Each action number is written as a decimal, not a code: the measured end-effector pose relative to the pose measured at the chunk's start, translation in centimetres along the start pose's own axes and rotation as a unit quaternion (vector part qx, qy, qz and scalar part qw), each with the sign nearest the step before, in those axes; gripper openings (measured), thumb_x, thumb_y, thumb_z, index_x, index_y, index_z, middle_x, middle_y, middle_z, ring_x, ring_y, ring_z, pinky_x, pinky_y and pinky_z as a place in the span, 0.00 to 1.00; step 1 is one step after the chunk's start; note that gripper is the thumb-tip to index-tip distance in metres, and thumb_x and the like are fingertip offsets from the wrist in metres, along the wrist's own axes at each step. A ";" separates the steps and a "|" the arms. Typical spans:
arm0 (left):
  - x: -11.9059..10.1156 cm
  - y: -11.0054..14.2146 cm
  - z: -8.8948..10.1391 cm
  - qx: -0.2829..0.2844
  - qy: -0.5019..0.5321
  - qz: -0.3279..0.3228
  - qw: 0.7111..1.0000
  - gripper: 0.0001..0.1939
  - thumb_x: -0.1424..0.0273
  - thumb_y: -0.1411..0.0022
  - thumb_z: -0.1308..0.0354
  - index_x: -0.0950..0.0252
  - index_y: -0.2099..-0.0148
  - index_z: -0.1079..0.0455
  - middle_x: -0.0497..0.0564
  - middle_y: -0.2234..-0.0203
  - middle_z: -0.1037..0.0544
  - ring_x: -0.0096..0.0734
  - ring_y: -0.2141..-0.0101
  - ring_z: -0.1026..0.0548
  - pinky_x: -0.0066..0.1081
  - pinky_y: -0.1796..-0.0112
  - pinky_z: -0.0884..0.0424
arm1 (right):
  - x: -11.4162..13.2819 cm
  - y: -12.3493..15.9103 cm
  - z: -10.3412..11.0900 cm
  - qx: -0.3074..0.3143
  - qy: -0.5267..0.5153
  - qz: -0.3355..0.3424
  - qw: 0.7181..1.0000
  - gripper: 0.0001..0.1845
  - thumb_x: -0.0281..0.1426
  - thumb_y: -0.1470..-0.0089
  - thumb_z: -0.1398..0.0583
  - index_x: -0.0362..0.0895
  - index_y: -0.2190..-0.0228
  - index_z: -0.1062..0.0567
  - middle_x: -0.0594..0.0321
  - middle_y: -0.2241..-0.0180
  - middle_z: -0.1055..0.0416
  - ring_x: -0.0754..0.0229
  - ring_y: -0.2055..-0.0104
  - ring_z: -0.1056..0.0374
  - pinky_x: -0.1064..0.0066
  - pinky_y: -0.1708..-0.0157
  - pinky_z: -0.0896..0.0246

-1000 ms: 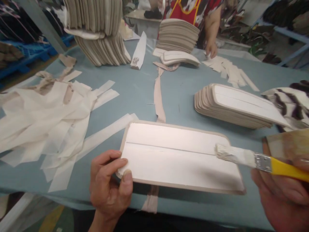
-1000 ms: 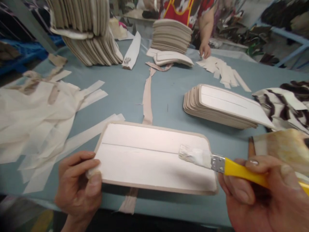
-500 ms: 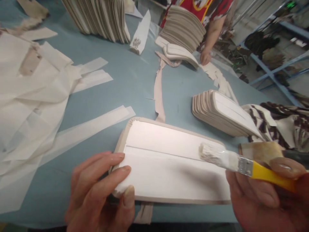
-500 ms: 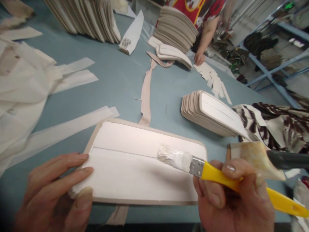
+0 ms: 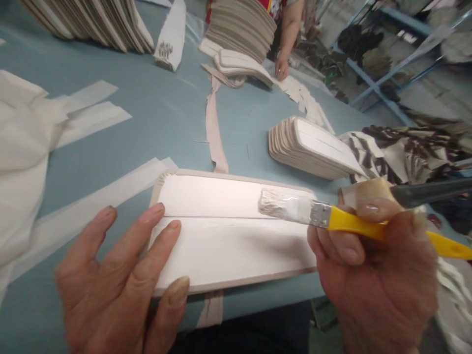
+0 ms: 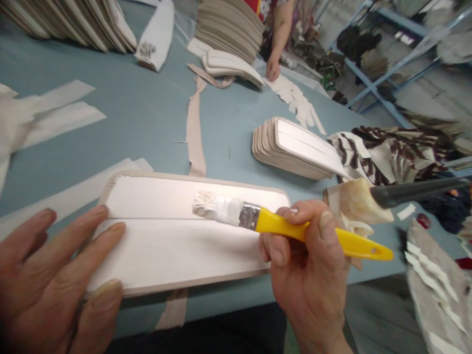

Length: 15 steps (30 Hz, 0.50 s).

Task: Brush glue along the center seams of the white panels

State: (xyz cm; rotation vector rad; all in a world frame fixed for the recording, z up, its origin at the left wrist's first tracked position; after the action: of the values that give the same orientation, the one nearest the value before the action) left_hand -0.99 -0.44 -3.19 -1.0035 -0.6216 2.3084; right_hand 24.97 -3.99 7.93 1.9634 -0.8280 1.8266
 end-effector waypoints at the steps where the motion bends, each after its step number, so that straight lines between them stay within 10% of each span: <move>1: 0.0 -0.5 0.3 0.017 -0.023 -0.026 0.999 0.36 0.66 0.34 0.42 0.56 0.24 0.35 0.56 0.29 0.28 0.72 0.30 0.32 0.81 0.32 0.41 | -0.1 0.0 0.1 -0.005 -0.003 0.002 1.000 0.18 0.46 0.44 0.23 0.50 0.72 0.20 0.73 0.77 0.37 0.70 0.84 0.49 0.72 0.82 0.45; 15: -0.5 -2.0 2.3 0.090 -0.107 -0.094 0.986 0.35 0.71 0.31 0.41 0.60 0.23 0.36 0.53 0.26 0.32 0.60 0.25 0.40 0.58 0.25 0.44 | -1.1 0.1 1.6 -0.039 -0.029 -0.051 0.998 0.16 0.46 0.48 0.22 0.51 0.73 0.18 0.68 0.72 0.25 0.69 0.83 0.44 0.71 0.83 0.39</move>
State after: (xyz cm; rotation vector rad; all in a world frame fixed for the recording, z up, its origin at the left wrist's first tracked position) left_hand -1.83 0.31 -0.31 -0.5919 -0.5548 2.2727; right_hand 26.17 -4.85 6.63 1.9799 -0.7893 1.6625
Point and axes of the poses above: each hand's wrist, its own y-axis away from the middle knuckle, its own z-axis out of the back of the hand, x = y × z, the point moved 1 cm from there along -y, towards the middle knuckle
